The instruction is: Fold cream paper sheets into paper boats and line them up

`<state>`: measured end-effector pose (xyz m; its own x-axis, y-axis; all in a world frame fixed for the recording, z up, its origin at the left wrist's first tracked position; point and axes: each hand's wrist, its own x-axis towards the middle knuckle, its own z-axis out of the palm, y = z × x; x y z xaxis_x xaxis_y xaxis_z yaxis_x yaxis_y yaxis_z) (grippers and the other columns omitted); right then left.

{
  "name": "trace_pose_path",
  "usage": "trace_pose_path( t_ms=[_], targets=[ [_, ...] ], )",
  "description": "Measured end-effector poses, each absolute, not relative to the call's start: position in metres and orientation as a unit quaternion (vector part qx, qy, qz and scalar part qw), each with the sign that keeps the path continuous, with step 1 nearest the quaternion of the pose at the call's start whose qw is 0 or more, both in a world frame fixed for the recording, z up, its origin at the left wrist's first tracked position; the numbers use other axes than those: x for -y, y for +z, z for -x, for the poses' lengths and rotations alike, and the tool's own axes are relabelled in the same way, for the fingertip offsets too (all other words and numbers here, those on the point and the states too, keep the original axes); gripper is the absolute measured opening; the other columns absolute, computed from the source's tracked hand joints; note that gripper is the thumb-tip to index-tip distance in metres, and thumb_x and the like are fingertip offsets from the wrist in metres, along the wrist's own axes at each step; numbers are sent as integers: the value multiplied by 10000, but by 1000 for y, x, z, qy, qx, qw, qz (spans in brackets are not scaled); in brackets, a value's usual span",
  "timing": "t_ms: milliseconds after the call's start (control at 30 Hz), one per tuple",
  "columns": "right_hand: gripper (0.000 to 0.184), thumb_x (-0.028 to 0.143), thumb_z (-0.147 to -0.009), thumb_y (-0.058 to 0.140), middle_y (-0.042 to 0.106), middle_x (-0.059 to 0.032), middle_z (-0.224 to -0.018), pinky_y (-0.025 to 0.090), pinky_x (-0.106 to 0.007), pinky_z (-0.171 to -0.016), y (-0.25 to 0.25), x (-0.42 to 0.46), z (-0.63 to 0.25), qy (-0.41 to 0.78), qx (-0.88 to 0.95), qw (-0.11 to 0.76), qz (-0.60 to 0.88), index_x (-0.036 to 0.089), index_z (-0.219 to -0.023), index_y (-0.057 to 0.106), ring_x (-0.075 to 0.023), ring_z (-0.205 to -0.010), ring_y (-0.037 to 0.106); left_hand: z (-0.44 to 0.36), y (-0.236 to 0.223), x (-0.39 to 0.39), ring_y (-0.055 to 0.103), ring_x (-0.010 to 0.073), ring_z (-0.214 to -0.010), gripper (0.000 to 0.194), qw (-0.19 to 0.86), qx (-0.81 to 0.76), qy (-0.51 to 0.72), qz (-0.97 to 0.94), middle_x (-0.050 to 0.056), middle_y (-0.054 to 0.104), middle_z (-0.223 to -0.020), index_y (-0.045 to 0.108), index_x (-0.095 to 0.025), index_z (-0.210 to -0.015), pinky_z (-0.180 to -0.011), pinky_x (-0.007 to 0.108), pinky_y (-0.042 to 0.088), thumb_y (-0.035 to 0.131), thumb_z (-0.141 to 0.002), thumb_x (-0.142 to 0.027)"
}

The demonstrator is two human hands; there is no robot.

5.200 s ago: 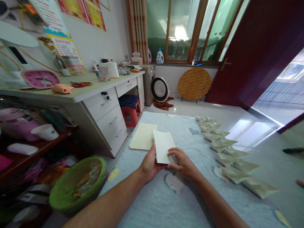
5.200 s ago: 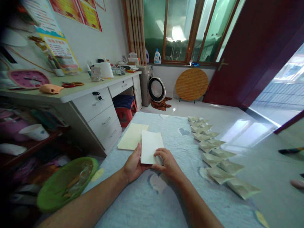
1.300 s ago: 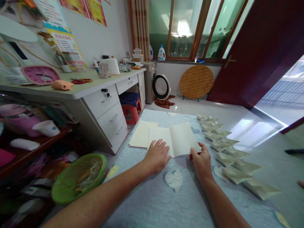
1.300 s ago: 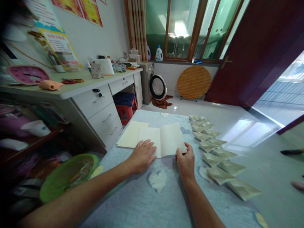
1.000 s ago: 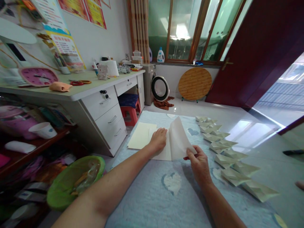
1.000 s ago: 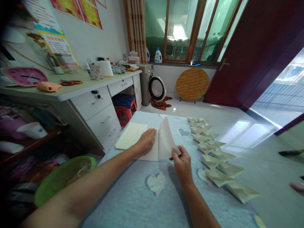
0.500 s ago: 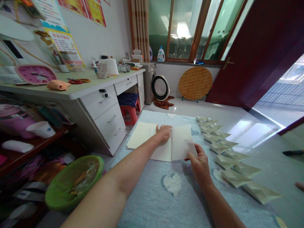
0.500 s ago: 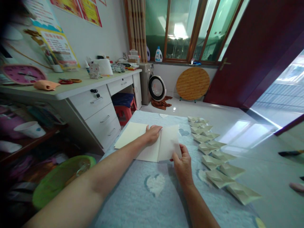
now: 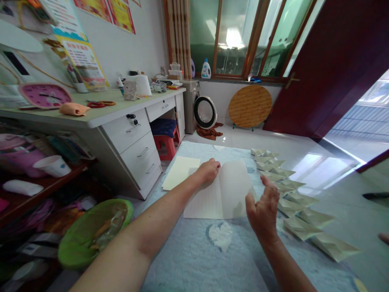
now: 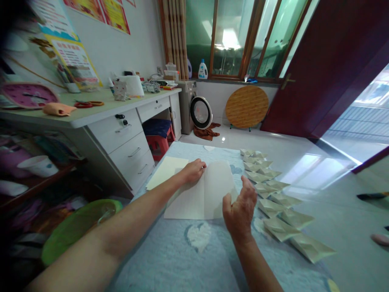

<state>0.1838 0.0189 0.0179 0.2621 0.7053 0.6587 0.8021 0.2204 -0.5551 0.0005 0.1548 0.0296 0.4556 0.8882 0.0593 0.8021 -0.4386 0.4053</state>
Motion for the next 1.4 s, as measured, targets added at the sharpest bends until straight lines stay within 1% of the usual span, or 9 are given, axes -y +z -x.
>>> trace_pose_path(
  t_ms=[133,233,400,467,533,600,733,1000,1400],
  targets=[
    [580,461,-847,494,571,-202,-1300,375,-552,-1039,18,-23,-191,77,603,483,630,127,-1320,506,-346,-1210,520,4,38,-145,615,215,-978,251,185,-466,169,-849,80,656,-1084,680,-184,-1020,-913,312,458,448,-924,-192],
    [680,557,-799,566,557,-208,-1345,455,-501,-960,8,-31,-200,238,526,498,647,151,-1341,494,-336,-1165,568,8,44,-138,613,208,-963,240,206,-438,192,-854,45,694,-1028,684,-207,-1010,-904,302,455,466,-909,-208],
    [786,552,-693,711,536,-177,-1395,454,-449,-981,-3,-41,-201,371,414,567,608,203,-1350,457,-320,-1252,531,13,60,-127,629,183,-915,243,229,-398,213,-862,4,728,-965,701,-216,-977,-873,264,449,474,-891,-196],
    [774,535,-685,736,631,-145,-1276,506,-413,-894,0,-40,-198,433,377,586,572,218,-1334,456,-299,-1132,618,13,68,-123,634,179,-918,243,229,-390,214,-866,3,731,-975,705,-216,-976,-883,259,439,481,-888,-187],
    [720,528,-683,747,724,-89,-1050,544,-370,-733,6,-38,-197,509,350,577,534,227,-1283,484,-269,-886,698,13,73,-121,635,179,-942,244,225,-390,213,-867,0,733,-987,708,-227,-983,-910,265,424,485,-891,-190],
    [593,525,-669,759,738,-41,-831,524,-317,-590,11,-36,-196,547,339,563,519,208,-1134,572,-230,-668,683,14,74,-120,634,190,-964,248,216,-406,211,-862,2,736,-981,701,-241,-1028,-948,291,405,494,-896,-210],
    [435,526,-640,764,694,-9,-650,467,-273,-477,18,-32,-197,538,344,554,535,188,-881,637,-189,-516,615,18,63,-123,637,220,-943,222,199,-469,197,-838,29,743,-919,701,-219,-998,-994,365,371,509,-901,-276],
    [350,484,-683,686,617,44,-558,386,-242,-408,6,-29,-196,486,347,531,601,186,-864,661,-136,-414,503,18,32,-131,637,217,-952,238,214,-520,181,-807,22,750,-933,698,-219,-897,-988,371,342,478,-921,-305],
    [269,448,-712,660,555,62,-513,343,-224,-407,4,-25,-193,445,360,517,636,185,-753,622,-126,-427,489,16,21,-130,640,222,-963,235,238,-530,195,-790,19,744,-934,694,-209,-862,-979,390,319,483,-915,-298]
  ],
)
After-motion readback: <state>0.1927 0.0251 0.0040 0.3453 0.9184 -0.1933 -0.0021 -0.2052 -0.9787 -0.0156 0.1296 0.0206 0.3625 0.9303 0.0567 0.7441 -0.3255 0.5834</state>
